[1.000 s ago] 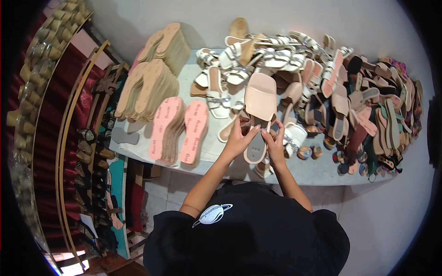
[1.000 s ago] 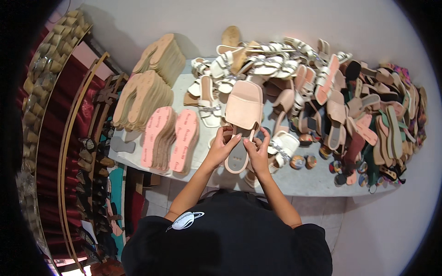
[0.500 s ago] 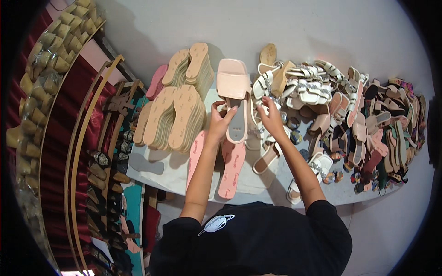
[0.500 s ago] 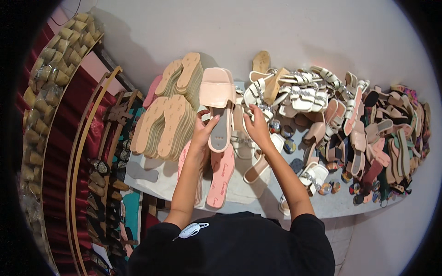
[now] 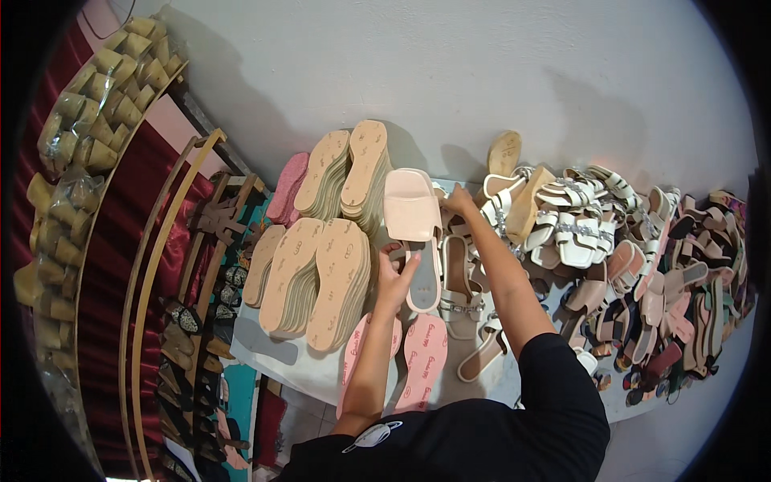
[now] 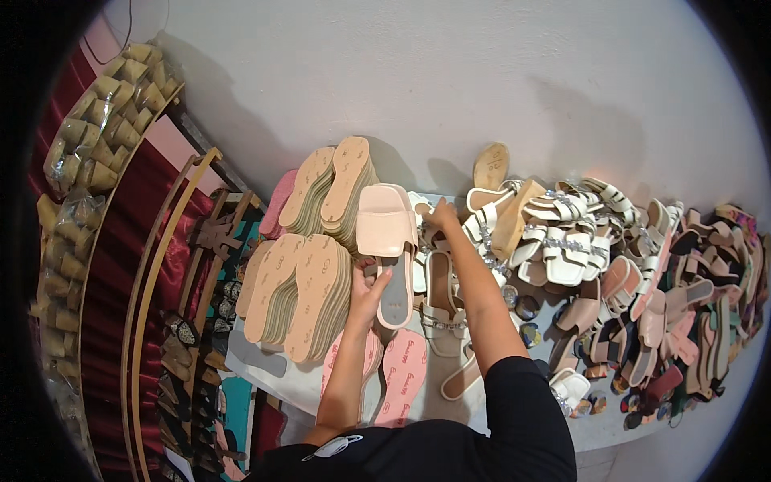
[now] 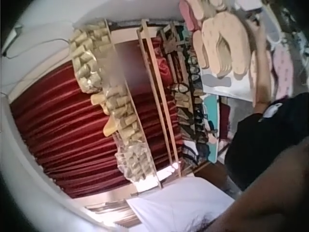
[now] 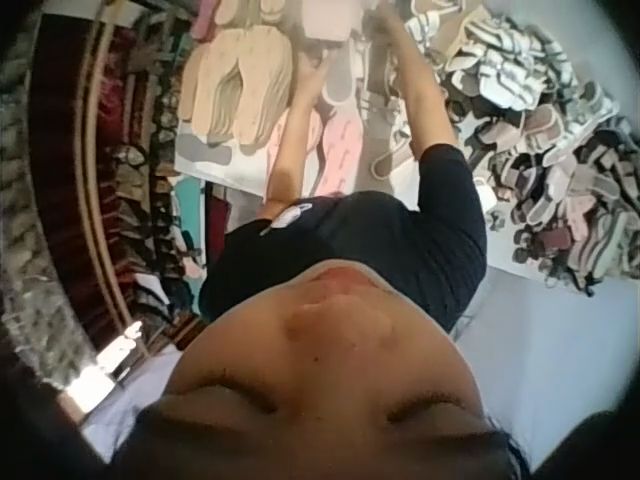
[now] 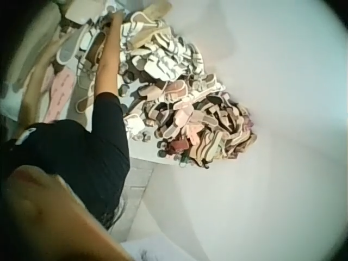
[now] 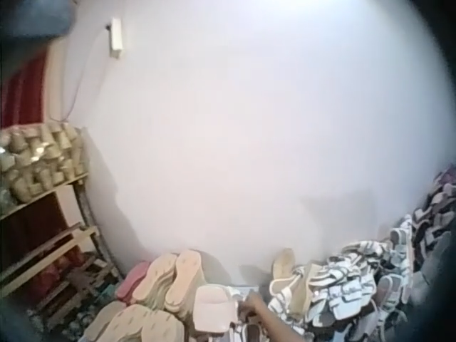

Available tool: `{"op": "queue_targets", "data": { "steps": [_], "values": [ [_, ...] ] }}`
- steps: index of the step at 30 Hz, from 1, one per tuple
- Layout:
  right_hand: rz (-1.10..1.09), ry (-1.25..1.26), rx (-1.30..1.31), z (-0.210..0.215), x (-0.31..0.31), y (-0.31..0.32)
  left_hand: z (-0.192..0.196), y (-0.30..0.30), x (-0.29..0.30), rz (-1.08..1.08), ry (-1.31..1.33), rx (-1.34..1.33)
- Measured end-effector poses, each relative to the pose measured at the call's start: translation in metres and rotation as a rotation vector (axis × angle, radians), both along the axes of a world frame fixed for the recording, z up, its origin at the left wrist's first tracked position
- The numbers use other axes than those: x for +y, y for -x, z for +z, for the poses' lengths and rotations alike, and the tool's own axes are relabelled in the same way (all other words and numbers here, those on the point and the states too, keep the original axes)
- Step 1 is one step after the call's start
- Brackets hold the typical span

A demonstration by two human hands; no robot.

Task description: Sorting and inspecting shoe insoles and assembled sandals on a workbench.

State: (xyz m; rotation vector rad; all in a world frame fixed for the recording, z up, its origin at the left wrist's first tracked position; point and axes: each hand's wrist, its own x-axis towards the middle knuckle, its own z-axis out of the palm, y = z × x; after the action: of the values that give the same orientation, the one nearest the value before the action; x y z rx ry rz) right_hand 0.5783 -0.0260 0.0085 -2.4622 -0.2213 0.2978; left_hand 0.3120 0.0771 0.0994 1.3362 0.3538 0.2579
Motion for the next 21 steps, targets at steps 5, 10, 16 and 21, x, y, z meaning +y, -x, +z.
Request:
{"op": "queue_targets", "data": {
  "steps": [5,10,16,21],
  "values": [
    [0.077,-0.022,0.430,-0.003,-0.004,-0.031,-0.019,-0.008,0.008,0.028,-0.132,-0.061],
    [0.120,-0.052,0.696,0.021,0.001,-0.026,-0.025,-0.005,0.010,0.038,-0.052,-0.087],
    [0.140,0.039,0.689,0.012,0.009,-0.027,-0.023,0.001,0.012,0.027,-0.051,-0.061],
    [0.286,-0.064,0.707,-0.028,-0.015,-0.051,-0.026,-0.009,0.003,-0.006,-0.050,-0.064]
  ]
}}
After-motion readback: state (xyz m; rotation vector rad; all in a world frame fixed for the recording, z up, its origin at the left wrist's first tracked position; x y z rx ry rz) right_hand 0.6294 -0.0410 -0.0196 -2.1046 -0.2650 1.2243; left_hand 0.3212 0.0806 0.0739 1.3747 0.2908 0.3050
